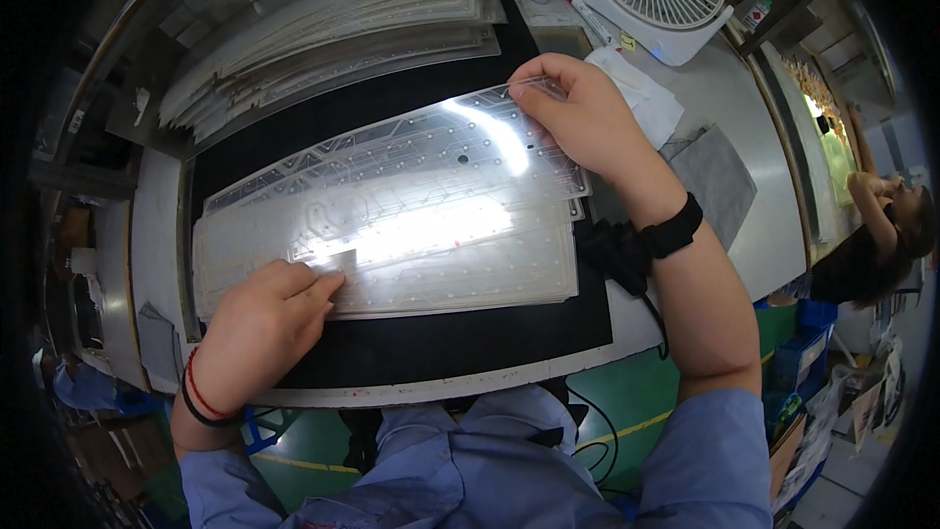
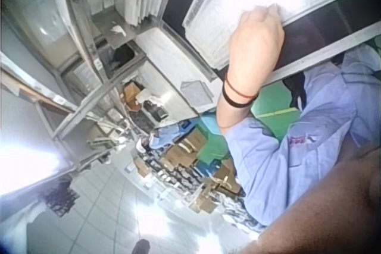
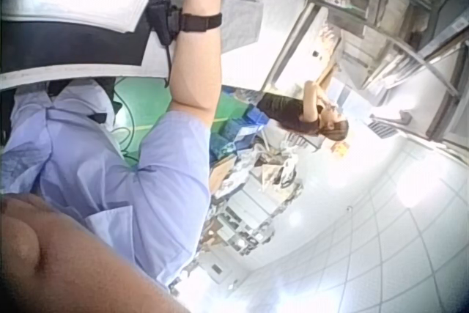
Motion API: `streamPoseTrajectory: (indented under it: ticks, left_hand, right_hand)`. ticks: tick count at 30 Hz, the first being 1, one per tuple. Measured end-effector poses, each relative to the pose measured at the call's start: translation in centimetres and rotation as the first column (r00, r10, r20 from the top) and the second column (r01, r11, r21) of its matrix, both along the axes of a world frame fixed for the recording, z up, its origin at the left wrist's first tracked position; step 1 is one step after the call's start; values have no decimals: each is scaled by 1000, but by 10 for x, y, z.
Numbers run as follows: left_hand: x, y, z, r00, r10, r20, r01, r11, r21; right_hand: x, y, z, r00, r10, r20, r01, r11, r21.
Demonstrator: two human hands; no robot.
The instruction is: Inspecting and sorting transparent plastic sheets with printed circuit patterns at a workstation.
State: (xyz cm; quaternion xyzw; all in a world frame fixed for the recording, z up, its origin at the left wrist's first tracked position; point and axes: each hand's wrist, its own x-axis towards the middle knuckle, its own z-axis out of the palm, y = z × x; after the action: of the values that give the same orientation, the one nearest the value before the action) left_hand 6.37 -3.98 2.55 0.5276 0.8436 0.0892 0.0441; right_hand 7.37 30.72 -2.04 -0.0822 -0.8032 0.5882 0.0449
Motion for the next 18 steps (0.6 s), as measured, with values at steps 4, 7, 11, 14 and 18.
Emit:
streamPoseTrajectory:
  ticks: [4, 7, 11, 14, 18]
  left_hand:
    - [0, 1, 2, 990, 74, 117, -69, 996, -48]
    - [-4, 1, -3, 1000, 17, -20, -16, 1000, 24]
    - [-4, -1, -2, 1000, -7, -5, 7, 1000, 25]
    - [-1, -1, -2, 1000, 0, 4, 0, 1000, 12]
    - [1, 0, -3, 1000, 28, -2, -28, 999, 20]
  right_hand:
    - [0, 0, 0, 1000, -2, 6, 2, 1000, -6]
    - [0, 0, -1, 1000, -2, -2, 2, 1000, 16]
    - [0, -2, 0, 1000, -19, -23, 19, 1000, 17]
    - [0, -2, 0, 1000, -21, -20, 21, 1000, 22]
    - [0, -2, 0, 1000, -20, -21, 20, 999, 34]
